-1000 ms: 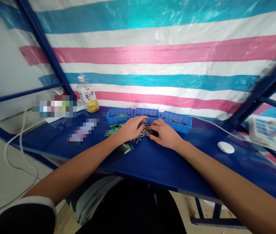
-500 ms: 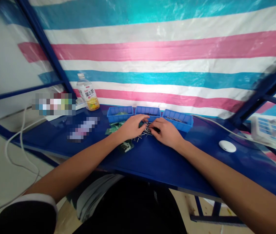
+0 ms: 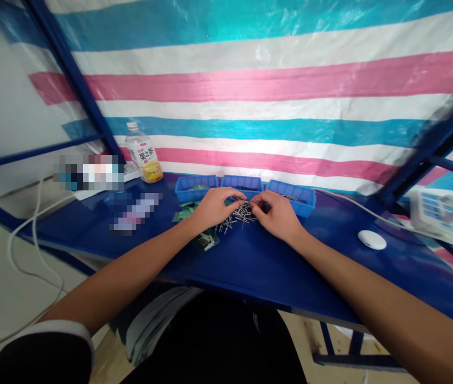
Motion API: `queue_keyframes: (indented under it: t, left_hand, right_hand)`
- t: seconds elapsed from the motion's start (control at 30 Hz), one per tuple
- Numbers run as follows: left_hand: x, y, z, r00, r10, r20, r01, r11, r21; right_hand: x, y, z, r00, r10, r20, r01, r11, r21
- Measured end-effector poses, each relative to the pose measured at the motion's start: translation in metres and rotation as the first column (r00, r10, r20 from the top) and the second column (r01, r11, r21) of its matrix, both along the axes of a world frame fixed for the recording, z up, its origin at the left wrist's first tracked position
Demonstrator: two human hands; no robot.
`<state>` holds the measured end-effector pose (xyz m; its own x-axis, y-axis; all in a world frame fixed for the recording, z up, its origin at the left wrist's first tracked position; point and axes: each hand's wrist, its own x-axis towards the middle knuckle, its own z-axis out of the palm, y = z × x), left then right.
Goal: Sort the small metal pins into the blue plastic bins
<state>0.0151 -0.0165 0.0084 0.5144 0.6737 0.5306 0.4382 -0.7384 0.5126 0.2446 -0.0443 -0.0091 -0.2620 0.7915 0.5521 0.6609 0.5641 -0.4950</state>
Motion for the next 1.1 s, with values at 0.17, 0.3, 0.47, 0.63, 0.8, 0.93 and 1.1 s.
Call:
queue_keyframes:
  t: [0.17, 0.3, 0.47, 0.63, 0.8, 0.93, 1.1]
  left_hand:
    - [0.001, -0.004, 0.001, 0.999, -0.005, 0.053, 0.009, 0.997, -0.078]
    - [0.001, -0.003, 0.000, 0.999, -0.019, 0.030, 0.022, 0.995, -0.099]
    - [0.000, -0.003, -0.001, 0.999, -0.033, 0.039, 0.038, 0.990, -0.134]
    - [0.000, -0.006, -0.001, 0.994, -0.027, 0.109, 0.043, 0.988, -0.147]
    - [0.000, -0.007, -0.001, 0.997, 0.011, 0.077, -0.005, 0.998, -0.068]
    - [-0.003, -0.009, 0.001, 1.000, 0.019, 0.004, -0.018, 0.997, -0.071]
    - [-0.005, -0.010, 0.004, 0.999, 0.002, -0.033, -0.005, 0.995, -0.103]
  right_hand:
    - [-0.001, 0.000, -0.001, 1.000, 0.013, -0.001, -0.013, 0.999, 0.040]
    - [-0.003, -0.002, 0.000, 0.998, 0.023, -0.054, -0.021, 0.999, 0.042]
    - [-0.008, -0.004, -0.003, 0.998, 0.048, -0.045, -0.049, 0.999, -0.016]
    - [-0.017, -0.007, -0.003, 0.996, 0.063, -0.066, -0.064, 0.998, -0.018]
    - [-0.020, -0.007, 0.003, 0.997, 0.070, -0.038, -0.069, 0.997, 0.019]
    - [-0.018, -0.004, 0.008, 0.998, -0.002, -0.064, 0.007, 0.997, 0.075]
    - [-0.017, -0.001, 0.008, 0.997, -0.017, -0.080, 0.022, 0.997, 0.070]
